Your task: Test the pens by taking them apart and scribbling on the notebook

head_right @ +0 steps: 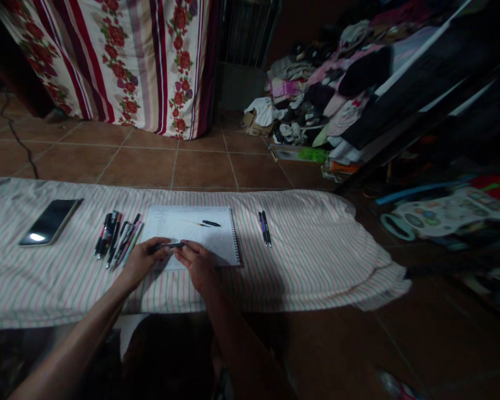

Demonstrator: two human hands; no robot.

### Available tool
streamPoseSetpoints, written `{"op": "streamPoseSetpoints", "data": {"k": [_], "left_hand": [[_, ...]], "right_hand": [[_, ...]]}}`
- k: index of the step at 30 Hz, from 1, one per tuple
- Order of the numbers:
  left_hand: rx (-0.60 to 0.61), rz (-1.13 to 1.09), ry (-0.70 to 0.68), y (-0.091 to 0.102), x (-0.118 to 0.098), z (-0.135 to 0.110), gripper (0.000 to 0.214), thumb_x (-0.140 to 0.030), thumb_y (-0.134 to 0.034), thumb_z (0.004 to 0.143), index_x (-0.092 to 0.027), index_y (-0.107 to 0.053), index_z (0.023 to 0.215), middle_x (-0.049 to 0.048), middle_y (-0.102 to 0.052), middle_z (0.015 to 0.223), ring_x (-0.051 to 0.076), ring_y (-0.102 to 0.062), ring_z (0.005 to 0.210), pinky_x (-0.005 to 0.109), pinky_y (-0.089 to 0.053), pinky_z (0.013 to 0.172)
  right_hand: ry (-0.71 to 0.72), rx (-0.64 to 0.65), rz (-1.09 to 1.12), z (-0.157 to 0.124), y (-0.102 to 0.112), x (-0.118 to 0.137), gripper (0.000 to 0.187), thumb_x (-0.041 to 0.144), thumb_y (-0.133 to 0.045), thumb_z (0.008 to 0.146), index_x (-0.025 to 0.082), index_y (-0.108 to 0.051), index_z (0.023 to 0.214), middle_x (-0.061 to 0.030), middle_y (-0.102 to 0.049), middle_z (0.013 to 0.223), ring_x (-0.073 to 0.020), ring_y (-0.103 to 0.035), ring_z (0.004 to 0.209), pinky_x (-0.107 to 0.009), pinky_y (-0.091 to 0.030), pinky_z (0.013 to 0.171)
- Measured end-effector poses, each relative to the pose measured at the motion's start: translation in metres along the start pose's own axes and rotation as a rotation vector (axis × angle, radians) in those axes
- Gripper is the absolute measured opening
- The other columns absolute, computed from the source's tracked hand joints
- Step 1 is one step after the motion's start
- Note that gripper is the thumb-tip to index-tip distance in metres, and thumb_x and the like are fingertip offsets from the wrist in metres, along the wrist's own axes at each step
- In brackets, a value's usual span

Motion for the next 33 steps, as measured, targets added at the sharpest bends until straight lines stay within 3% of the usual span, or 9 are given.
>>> {"op": "streamPoseSetpoints", "data": {"k": [7, 14, 20, 25, 28, 33], "left_hand": [[0.017, 0.169, -0.128, 0.006, 0.0, -0.004, 0.02, -0.029, -0.06, 0.067, -0.022, -0.07, 0.083, 0.0038, -0.072, 0.084, 0.022, -0.064, 0.08, 0.035, -0.048, 0.078], [0.028, 0.207, -0.219, 0.018, 0.006, -0.003, 0.02, -0.029, -0.056, 0.07, -0.022, -0.069, 0.084, 0.0051, -0.071, 0.088, 0.021, -0.063, 0.087, 0.036, -0.047, 0.083], [0.097, 0.051, -0.177, 0.026, 0.008, -0.004, 0.021, -0.031, -0.058, 0.072, -0.02, -0.067, 0.087, 0.0046, -0.07, 0.091, 0.02, -0.063, 0.09, 0.036, -0.046, 0.087], [0.147, -0.121, -0.097, 0.023, -0.003, -0.009, 0.023, -0.031, -0.062, 0.07, -0.019, -0.066, 0.088, 0.0067, -0.069, 0.102, 0.023, -0.06, 0.102, 0.041, -0.042, 0.095], [0.186, -0.205, -0.101, 0.02, -0.01, -0.012, 0.023, -0.033, -0.062, 0.071, -0.018, -0.065, 0.088, 0.0088, -0.067, 0.107, 0.025, -0.057, 0.107, 0.044, -0.04, 0.096], [0.21, -0.274, -0.127, 0.019, -0.014, -0.014, 0.023, -0.035, -0.063, 0.073, -0.017, -0.064, 0.088, 0.0122, -0.061, 0.116, 0.027, -0.049, 0.116, 0.045, -0.038, 0.098]], "right_hand": [[0.047, -0.049, -0.064, -0.008, -0.012, 0.008, 0.028, 0.024, -0.075, 0.056, 0.011, -0.064, 0.079, -0.0027, -0.066, 0.072, -0.0159, -0.066, 0.07, -0.04, -0.048, 0.087], [0.075, -0.007, -0.141, -0.013, -0.02, 0.004, 0.026, 0.025, -0.073, 0.059, 0.012, -0.066, 0.081, -0.004, -0.069, 0.074, -0.0174, -0.067, 0.073, -0.04, -0.049, 0.084], [0.122, 0.124, -0.224, -0.018, -0.031, 0.005, 0.025, 0.028, -0.069, 0.065, 0.014, -0.068, 0.085, -0.0043, -0.07, 0.08, -0.0183, -0.066, 0.078, -0.039, -0.05, 0.084], [0.231, 0.239, -0.322, -0.025, -0.036, 0.012, 0.021, 0.028, -0.061, 0.074, 0.019, -0.069, 0.092, -0.0032, -0.069, 0.091, -0.0189, -0.065, 0.083, -0.036, -0.051, 0.081], [0.324, 0.306, -0.445, -0.028, -0.037, 0.018, 0.023, 0.027, -0.056, 0.079, 0.023, -0.068, 0.098, -0.0029, -0.068, 0.094, -0.0178, -0.064, 0.084, -0.034, -0.05, 0.08], [0.4, 0.348, -0.502, -0.032, -0.039, 0.027, 0.021, 0.028, -0.056, 0.078, 0.024, -0.069, 0.094, -0.0042, -0.063, 0.1, -0.0158, -0.063, 0.079, -0.031, -0.052, 0.073]]}}
Point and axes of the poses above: each hand's wrist, its own z-axis towards the middle knuckle, its own y-axis out of the back of the hand, x = y × z, the point moved 2 cm from there along z, towards the middle knuckle
